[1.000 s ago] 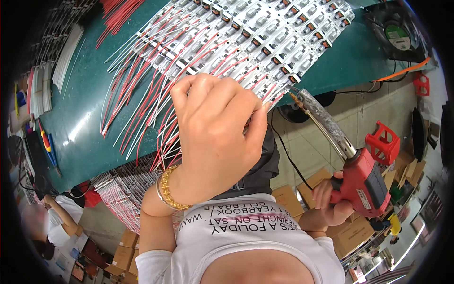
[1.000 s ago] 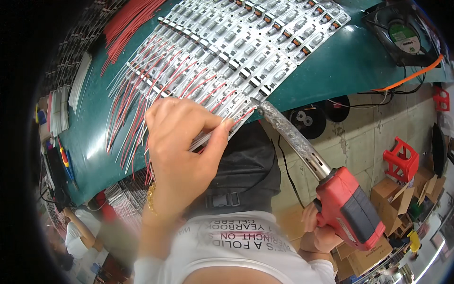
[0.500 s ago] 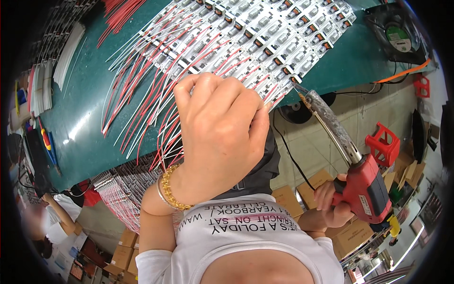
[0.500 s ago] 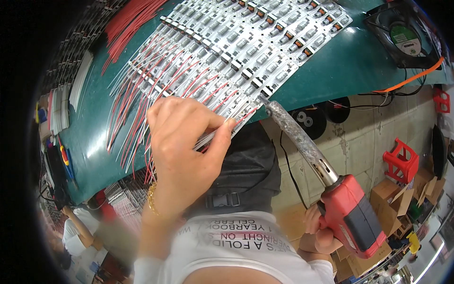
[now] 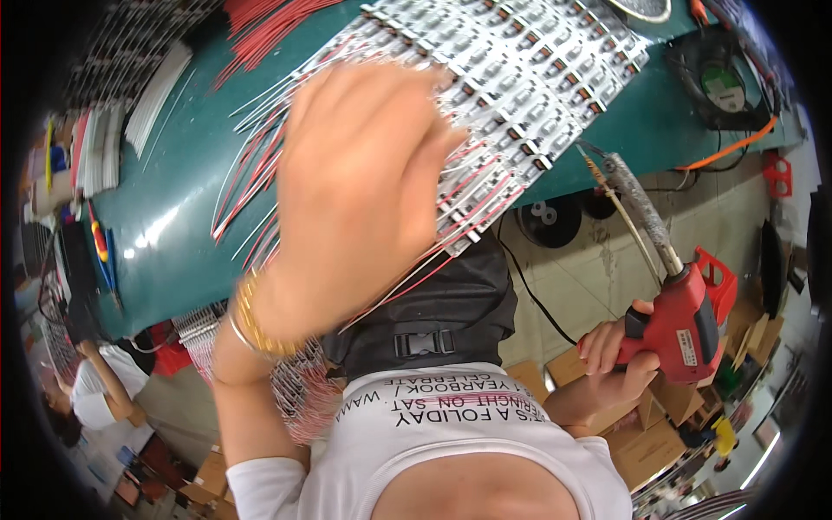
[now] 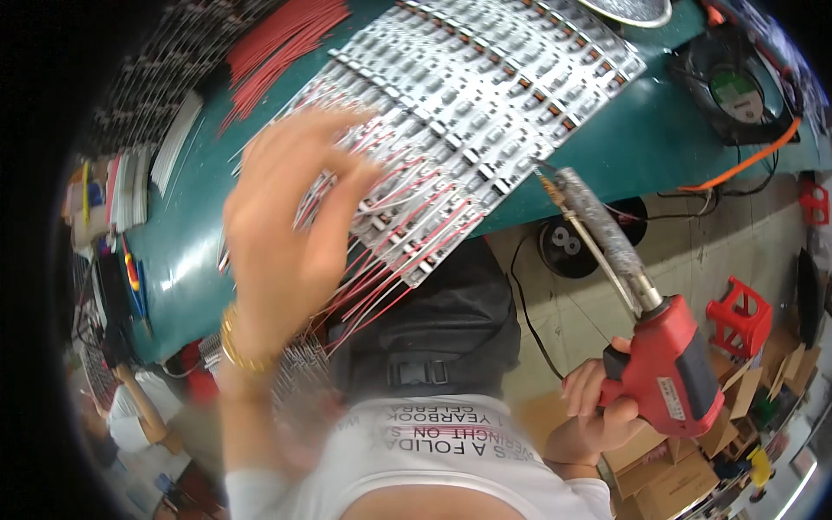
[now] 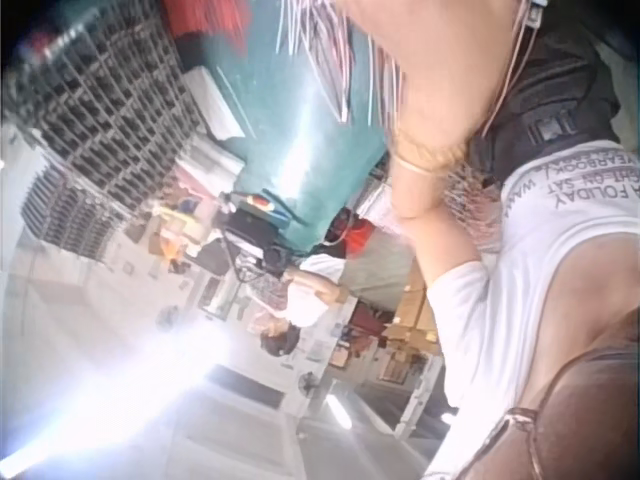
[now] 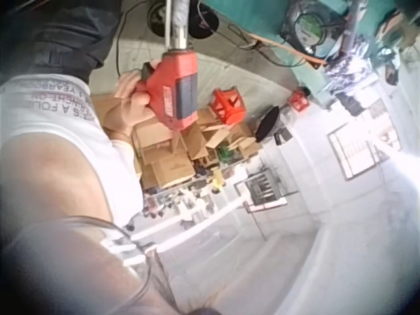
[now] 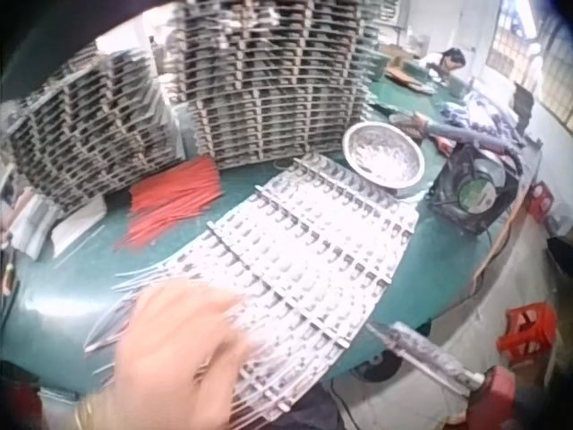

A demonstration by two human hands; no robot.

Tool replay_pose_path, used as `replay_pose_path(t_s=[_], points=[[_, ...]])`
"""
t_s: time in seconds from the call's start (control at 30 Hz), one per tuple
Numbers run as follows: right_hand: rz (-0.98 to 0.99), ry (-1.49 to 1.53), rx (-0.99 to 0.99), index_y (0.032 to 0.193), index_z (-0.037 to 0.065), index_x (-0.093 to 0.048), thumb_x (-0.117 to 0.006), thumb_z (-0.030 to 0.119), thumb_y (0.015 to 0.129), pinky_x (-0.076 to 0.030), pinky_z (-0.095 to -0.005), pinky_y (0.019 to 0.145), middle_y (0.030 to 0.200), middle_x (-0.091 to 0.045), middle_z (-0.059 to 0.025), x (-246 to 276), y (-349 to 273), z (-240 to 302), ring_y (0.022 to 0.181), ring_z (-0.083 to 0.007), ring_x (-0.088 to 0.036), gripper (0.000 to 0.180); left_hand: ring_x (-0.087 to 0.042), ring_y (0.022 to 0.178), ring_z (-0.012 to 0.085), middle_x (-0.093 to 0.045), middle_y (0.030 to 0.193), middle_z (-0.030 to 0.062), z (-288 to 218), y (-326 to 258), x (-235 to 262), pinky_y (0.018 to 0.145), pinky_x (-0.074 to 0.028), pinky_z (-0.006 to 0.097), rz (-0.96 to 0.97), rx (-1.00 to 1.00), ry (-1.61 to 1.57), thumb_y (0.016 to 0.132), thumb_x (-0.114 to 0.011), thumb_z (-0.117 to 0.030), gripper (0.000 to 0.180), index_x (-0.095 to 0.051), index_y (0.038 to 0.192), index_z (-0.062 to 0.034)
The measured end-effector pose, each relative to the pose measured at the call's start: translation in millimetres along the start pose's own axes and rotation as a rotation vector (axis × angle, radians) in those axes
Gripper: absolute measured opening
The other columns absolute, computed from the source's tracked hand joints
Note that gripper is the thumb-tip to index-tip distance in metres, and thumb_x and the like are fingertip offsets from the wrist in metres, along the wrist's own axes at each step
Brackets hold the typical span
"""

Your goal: The person uses a soldering iron to attach red and white wires to a grid of electronic components on a workbench. The person repeatedly picks up individual wires, positions them on the component grid, and applies the soldering iron to secure them in place.

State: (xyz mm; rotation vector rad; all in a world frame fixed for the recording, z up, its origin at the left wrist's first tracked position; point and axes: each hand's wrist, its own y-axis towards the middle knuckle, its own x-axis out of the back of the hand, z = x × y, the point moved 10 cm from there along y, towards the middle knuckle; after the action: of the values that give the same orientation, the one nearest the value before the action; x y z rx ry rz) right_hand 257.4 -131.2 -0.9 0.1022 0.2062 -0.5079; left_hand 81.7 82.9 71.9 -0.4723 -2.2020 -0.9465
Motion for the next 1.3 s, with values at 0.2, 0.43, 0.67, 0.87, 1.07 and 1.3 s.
replay_pose_path(t_s=[0.2, 0.43, 0.67, 0.87, 1.07, 1.3], points=[[0.029, 0.079, 0.051, 0.127, -0.007, -0.033, -0.046, 0.046, 0.091, -0.038, -0.0247, 0.040, 0.051, -0.040, 0.0012, -8.9, 16.4, 0.9, 0.037, -0.0100, -0.039, 0.065, -0.060, 0.085, 0.0313, -0.065, 0.096, 0.0125, 44.3, 21.5, -30.7, 0.077, -0.045, 0.039, 0.242, 0.017, -0.077, 0.076, -0.062, -0.005, 0.008, -0.057, 0.075, 0.0008], [0.055, -0.051, 0.059, 0.126, -0.008, -0.035, -0.050, 0.048, 0.089, -0.039, -0.0255, 0.040, 0.048, -0.040, 0.0005, -28.0, 26.0, 6.9, 0.035, -0.0106, -0.039, 0.069, -0.061, 0.085, 0.0283, -0.066, 0.085, 0.0112, 46.4, -23.1, 2.3, 0.082, -0.044, 0.038, 0.292, 0.057, -0.125, 0.077, -0.062, -0.004, 0.005, -0.061, 0.080, -0.0008], [0.070, -0.213, 0.068, 0.120, -0.009, -0.040, -0.059, 0.056, 0.080, -0.037, -0.0252, 0.042, 0.048, -0.043, -0.0006, -71.8, 50.3, 15.7, 0.038, -0.0126, -0.042, 0.078, -0.060, 0.066, 0.0117, -0.065, 0.070, 0.0063, 104.2, -30.9, 79.9, 0.064, -0.047, 0.025, 0.023, 0.518, -0.270, 0.081, -0.065, -0.009, 0.011, -0.065, 0.079, 0.0011], [0.000, -0.507, 0.174, 0.123, -0.015, -0.037, -0.057, 0.052, 0.084, -0.033, -0.0234, 0.039, 0.050, -0.045, -0.0016, -121.3, 75.2, 24.9, 0.038, -0.0093, -0.040, 0.080, -0.050, 0.058, 0.0058, -0.062, 0.064, 0.0024, 170.7, -19.3, 31.3, 0.053, -0.038, 0.022, 0.136, 0.624, -0.393, 0.081, -0.066, -0.013, 0.014, -0.065, 0.077, 0.0004], [0.069, -0.360, -0.042, 0.118, -0.017, -0.034, -0.052, 0.052, 0.087, -0.035, -0.0234, 0.037, 0.047, -0.041, -0.0009, -139.8, 99.4, -9.9, 0.035, -0.0096, -0.038, 0.078, -0.049, 0.057, 0.0109, -0.057, 0.060, 0.0023, 152.4, -17.7, 28.1, 0.064, -0.037, 0.026, 0.105, 0.428, -0.135, 0.080, -0.066, -0.015, 0.016, -0.062, 0.071, -0.0018], [0.058, -0.364, -0.136, 0.105, -0.012, -0.041, -0.055, 0.053, 0.084, -0.036, -0.0233, 0.038, 0.046, -0.041, -0.0001, -136.6, 97.3, -16.5, 0.035, -0.0095, -0.039, 0.070, -0.048, 0.059, 0.0141, -0.053, 0.060, 0.0009, 146.2, -19.0, 31.9, 0.075, -0.034, 0.029, 0.050, 0.385, -0.099, 0.078, -0.066, -0.013, 0.018, -0.057, 0.066, -0.0054]])
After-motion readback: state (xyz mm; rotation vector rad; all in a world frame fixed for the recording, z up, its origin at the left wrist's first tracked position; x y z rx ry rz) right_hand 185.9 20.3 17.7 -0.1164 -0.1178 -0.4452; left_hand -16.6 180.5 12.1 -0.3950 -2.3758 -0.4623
